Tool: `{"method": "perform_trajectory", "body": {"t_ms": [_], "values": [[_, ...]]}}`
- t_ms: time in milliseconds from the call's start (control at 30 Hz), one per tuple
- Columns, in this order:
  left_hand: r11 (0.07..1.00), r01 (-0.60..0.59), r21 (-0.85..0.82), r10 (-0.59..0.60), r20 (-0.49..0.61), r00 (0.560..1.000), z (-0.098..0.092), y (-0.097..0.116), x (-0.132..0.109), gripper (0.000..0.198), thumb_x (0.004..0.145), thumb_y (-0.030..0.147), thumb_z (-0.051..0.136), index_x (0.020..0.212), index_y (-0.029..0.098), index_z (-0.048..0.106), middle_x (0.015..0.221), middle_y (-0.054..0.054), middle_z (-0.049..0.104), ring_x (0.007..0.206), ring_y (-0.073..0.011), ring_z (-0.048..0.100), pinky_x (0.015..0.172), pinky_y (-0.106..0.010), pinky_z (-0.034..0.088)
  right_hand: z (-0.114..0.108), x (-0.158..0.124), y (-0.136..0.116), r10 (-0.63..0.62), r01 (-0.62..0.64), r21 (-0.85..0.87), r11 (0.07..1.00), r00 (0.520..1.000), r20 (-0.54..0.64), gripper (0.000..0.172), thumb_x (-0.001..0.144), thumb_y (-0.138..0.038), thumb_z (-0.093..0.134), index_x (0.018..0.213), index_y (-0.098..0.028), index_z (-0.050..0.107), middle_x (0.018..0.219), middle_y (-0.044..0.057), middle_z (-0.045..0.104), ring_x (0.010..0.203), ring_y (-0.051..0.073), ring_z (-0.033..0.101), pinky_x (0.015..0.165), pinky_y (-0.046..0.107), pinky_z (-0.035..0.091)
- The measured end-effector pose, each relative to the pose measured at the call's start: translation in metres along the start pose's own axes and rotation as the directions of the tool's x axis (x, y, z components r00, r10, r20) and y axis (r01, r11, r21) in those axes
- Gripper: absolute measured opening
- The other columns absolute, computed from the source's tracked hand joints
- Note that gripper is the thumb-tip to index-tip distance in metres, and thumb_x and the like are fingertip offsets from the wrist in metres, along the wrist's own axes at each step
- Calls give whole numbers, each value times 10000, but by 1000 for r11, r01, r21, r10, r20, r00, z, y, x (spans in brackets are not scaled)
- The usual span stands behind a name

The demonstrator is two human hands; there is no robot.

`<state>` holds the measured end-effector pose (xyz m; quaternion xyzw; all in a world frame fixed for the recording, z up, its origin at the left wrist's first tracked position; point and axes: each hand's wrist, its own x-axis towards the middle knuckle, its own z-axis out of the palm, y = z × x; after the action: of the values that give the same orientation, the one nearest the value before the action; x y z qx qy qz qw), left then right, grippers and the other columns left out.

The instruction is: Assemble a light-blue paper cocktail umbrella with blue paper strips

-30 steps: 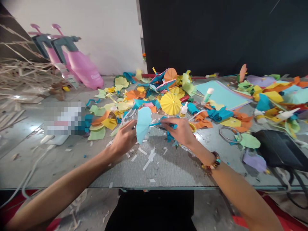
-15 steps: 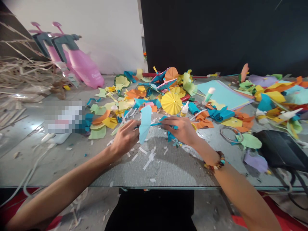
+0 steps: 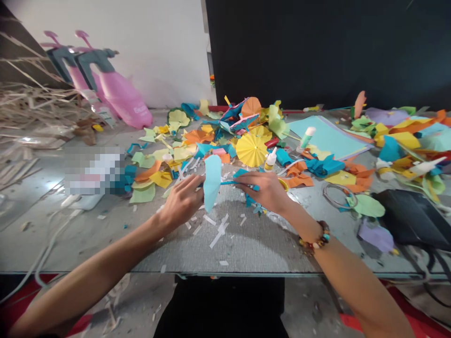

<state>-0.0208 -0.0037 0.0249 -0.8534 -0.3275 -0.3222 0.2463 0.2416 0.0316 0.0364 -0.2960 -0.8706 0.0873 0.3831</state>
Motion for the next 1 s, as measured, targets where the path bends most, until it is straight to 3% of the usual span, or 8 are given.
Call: {"method": "perform_trajectory", "body": {"t_ms": [167,267,467,567,667,800,900,1000], "values": [[956,116,-270,-99,79,992,12,-8,-8,266,993,165,497,751,143,607,857,-78,613,765,-168,609,644,-278,520,3,-6,5,-180,174,-91,981,981,-66,230,939,-180,672,1135,-239,777,1056,37,803,944,200,775,839,307,634],[917,143,-372,-116,93,989,14,-12,-10,214,959,130,521,763,152,606,904,-74,619,816,-168,623,680,-275,530,3,-7,7,-170,166,-67,984,984,-60,242,928,-179,689,1146,-239,775,1059,37,803,944,199,774,833,305,634],[974,-49,-223,40,-46,998,1,-17,-2,186,964,95,532,823,156,638,930,-78,668,758,-147,589,638,-265,484,-3,0,2,100,-105,175,979,994,37,172,905,-299,727,1049,-262,813,976,31,813,858,210,771,765,315,623],[981,-142,-130,132,-84,988,-2,-18,0,138,964,83,538,937,157,652,972,-80,691,800,-159,606,670,-278,491,-6,4,-2,245,-296,303,906,950,195,229,891,-377,731,1053,-241,816,935,46,814,823,219,768,706,309,622],[986,-119,-113,108,-94,990,0,-16,-2,153,967,77,528,915,157,648,955,-78,690,792,-147,612,663,-259,483,-4,4,-4,341,-391,372,842,920,195,270,854,-415,762,1027,-217,822,854,46,812,740,214,761,613,293,609],[968,58,-243,-60,-2,998,11,-12,-9,209,955,101,532,777,149,630,885,-80,662,778,-147,619,653,-246,503,4,-1,-2,250,-250,257,934,968,33,182,874,-339,753,1025,-264,822,955,33,813,843,225,770,733,332,623],[867,170,-469,-180,25,983,22,-11,-13,233,902,90,537,684,143,602,857,-70,647,727,-134,628,614,-228,512,7,-5,-1,122,-110,154,982,990,-73,188,889,-288,741,1062,-309,810,1013,13,808,931,231,768,860,372,615],[832,182,-524,-206,13,979,27,-13,-14,234,857,68,521,645,144,585,782,-53,626,675,-128,628,580,-216,507,6,-5,-1,142,-127,187,974,988,-69,199,870,-311,766,1063,-283,809,977,25,811,873,223,772,822,363,626]]}}
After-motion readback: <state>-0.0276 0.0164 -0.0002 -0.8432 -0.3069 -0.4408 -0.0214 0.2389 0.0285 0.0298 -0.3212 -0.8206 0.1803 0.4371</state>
